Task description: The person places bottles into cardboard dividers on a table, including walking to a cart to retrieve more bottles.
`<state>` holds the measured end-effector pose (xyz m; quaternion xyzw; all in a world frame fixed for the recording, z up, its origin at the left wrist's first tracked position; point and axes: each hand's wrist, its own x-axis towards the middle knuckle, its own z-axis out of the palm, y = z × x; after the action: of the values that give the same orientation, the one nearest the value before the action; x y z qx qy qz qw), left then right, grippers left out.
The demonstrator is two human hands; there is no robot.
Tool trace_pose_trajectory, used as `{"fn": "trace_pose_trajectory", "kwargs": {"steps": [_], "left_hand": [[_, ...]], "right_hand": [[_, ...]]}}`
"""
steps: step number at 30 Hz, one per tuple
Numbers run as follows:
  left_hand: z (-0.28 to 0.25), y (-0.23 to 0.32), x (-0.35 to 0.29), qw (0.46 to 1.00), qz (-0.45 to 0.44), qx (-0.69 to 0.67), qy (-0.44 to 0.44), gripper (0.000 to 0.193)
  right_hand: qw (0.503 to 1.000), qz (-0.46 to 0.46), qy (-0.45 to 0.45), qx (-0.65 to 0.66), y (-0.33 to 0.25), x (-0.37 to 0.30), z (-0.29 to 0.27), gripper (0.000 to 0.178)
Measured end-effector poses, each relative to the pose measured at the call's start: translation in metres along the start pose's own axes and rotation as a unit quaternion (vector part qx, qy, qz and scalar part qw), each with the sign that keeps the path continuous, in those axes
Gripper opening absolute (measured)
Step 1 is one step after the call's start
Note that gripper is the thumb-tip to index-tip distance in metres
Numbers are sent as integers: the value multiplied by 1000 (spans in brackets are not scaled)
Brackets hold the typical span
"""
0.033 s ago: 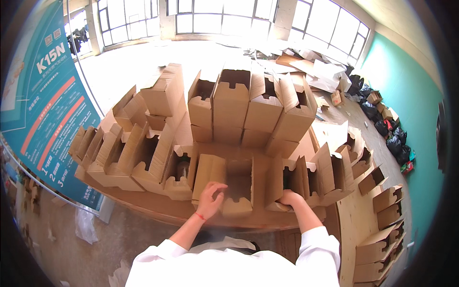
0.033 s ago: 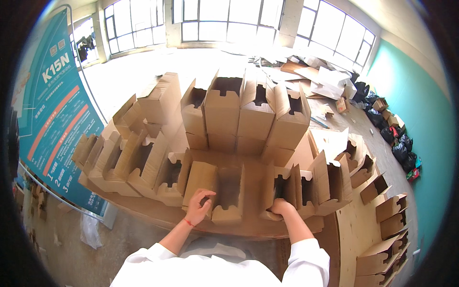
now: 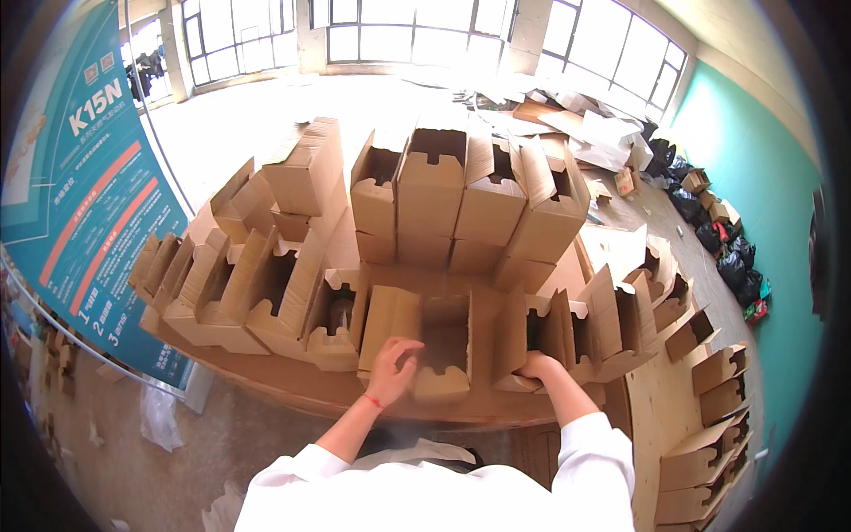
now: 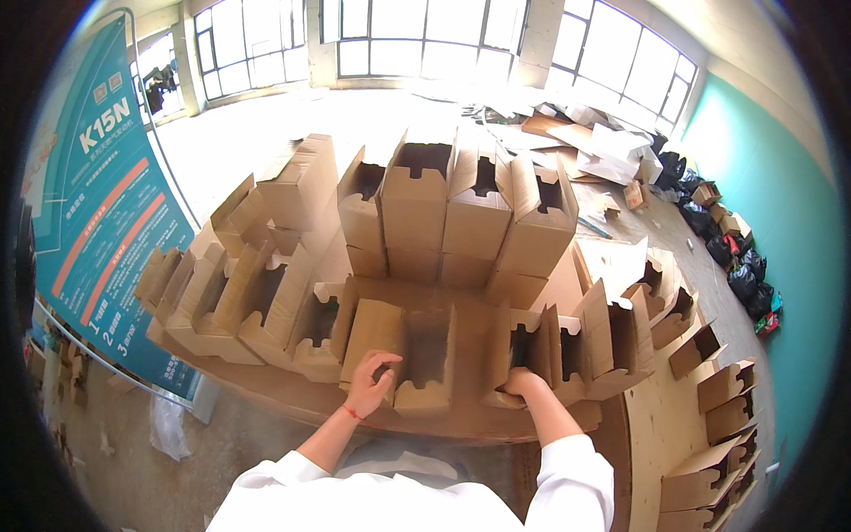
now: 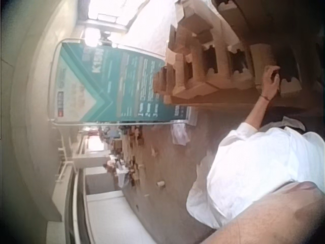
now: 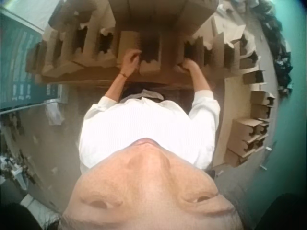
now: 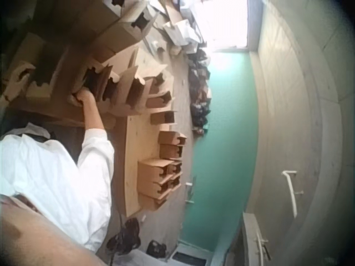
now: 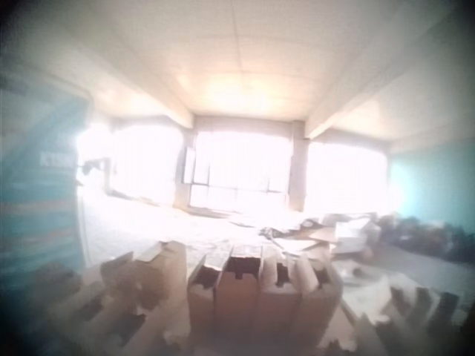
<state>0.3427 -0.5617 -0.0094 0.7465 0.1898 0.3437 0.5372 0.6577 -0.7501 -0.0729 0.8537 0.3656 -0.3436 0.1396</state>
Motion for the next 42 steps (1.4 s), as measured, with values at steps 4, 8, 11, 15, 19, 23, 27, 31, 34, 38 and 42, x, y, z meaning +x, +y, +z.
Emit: {"fn": "trace_pose_trajectory", "kwargs": {"steps": [4, 8, 11, 15, 19, 23, 27, 31, 34, 38, 42], "left_hand": [[-1, 2, -2, 1000, 4, -6, 5, 27], [-1, 2, -2, 1000, 3, 5, 7, 27], [0, 3, -1, 1000, 9, 3, 5, 26], [-3, 2, 0, 1000, 19, 9, -9, 27], [-5, 1, 0, 999, 35, 14, -13, 28], [-5, -4, 0, 999, 43, 20, -14, 27], [-6, -5, 0, 999, 35, 16, -27, 27], [-7, -3, 1, 999, 30, 8, -25, 27], [-7, -1, 0, 999, 32, 15, -19, 26], [-2, 1, 3, 999, 38, -6, -27, 27], [0, -2, 3, 998, 38, 20, -40, 27]], "right_hand": [[994, -4, 20, 107, -4, 8, 4, 69], [988, -2, 32, 153, -10, 8, 11, 70], [985, 9, 32, 171, -12, 5, 10, 70], [982, 20, 36, 186, -12, -1, 14, 71], [978, 32, 39, 203, -14, -7, 16, 72], [974, 49, 37, 217, -15, -8, 12, 73], [968, 59, 67, 232, -16, -24, 5, 75], [954, 60, 195, 221, -30, -62, -19, 77], [927, 24, 324, 187, -29, -78, -35, 71], [874, 6, 467, 133, -32, -124, -60, 44], [803, -32, 569, 175, -62, -186, -91, 22]]}}
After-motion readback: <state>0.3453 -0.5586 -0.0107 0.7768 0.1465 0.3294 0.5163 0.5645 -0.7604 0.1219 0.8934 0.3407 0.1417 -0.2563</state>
